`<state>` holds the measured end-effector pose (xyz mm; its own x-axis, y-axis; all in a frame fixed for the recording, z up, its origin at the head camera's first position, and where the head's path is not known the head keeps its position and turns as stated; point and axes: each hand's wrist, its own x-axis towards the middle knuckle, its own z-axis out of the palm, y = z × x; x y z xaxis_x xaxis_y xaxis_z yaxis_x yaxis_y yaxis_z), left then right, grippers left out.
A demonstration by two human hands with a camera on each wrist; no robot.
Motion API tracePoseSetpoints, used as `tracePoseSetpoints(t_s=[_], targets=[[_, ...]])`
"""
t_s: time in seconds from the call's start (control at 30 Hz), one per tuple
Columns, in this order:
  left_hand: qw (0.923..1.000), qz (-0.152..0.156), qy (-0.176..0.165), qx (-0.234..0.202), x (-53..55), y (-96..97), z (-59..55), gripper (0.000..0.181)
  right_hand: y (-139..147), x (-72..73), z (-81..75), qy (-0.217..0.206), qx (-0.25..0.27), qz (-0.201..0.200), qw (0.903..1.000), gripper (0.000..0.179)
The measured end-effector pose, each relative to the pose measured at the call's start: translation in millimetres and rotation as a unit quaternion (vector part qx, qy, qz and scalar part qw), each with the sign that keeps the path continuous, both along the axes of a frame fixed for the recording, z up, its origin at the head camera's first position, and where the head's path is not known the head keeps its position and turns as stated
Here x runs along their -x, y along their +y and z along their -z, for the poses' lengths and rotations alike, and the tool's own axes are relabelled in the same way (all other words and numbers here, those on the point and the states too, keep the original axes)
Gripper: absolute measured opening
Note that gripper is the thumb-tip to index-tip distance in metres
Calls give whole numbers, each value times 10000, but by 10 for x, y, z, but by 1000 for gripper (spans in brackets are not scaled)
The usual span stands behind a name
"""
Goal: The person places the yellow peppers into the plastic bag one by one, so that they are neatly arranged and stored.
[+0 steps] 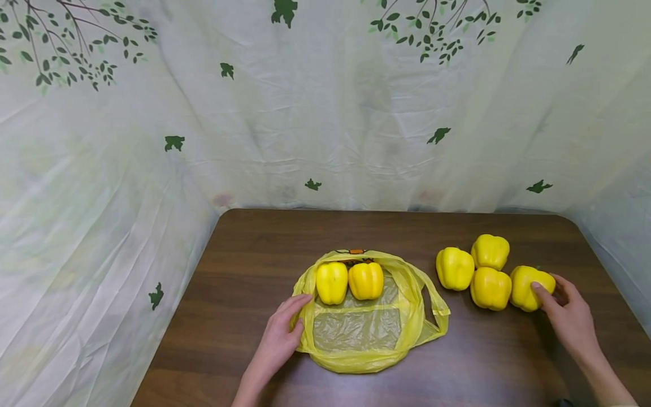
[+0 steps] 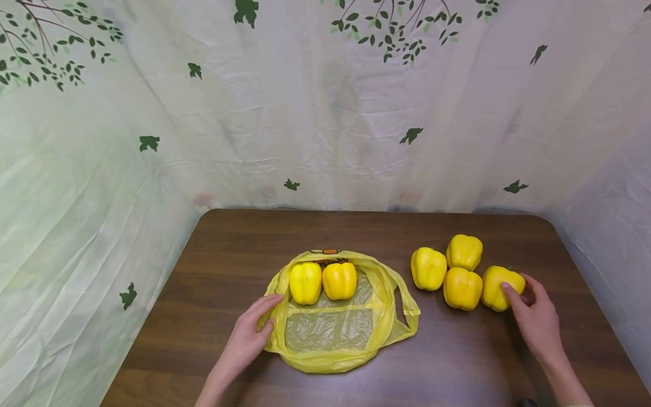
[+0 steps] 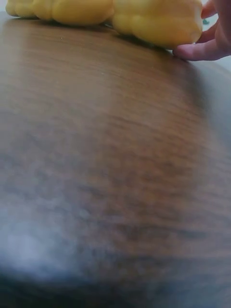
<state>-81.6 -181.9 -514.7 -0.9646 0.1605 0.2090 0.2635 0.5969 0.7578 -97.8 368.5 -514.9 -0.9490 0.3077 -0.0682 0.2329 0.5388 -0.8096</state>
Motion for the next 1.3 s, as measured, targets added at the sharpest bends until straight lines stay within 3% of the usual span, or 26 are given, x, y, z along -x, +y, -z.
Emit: tracePoseSetpoints(t_s=[0.33, 0.93, 1.17, 1.3], targets=[[10000, 6, -47, -39, 0, 11, 0, 52, 1, -29, 22, 100, 180, 186, 9996, 76], [10000, 16, -65, -7, -4, 9, -13, 51, 70, -89, -117, 210, 208, 885, 9956, 66], [10000, 21, -68, 0, -3, 9, -25, 51, 17, -72, -191, 305, 181, 1355, 9901, 63], [10000, 22, -92, 7, 4, 10, -34, 50, 1, -72, -242, 388, 222, 1366, 9896, 62]])
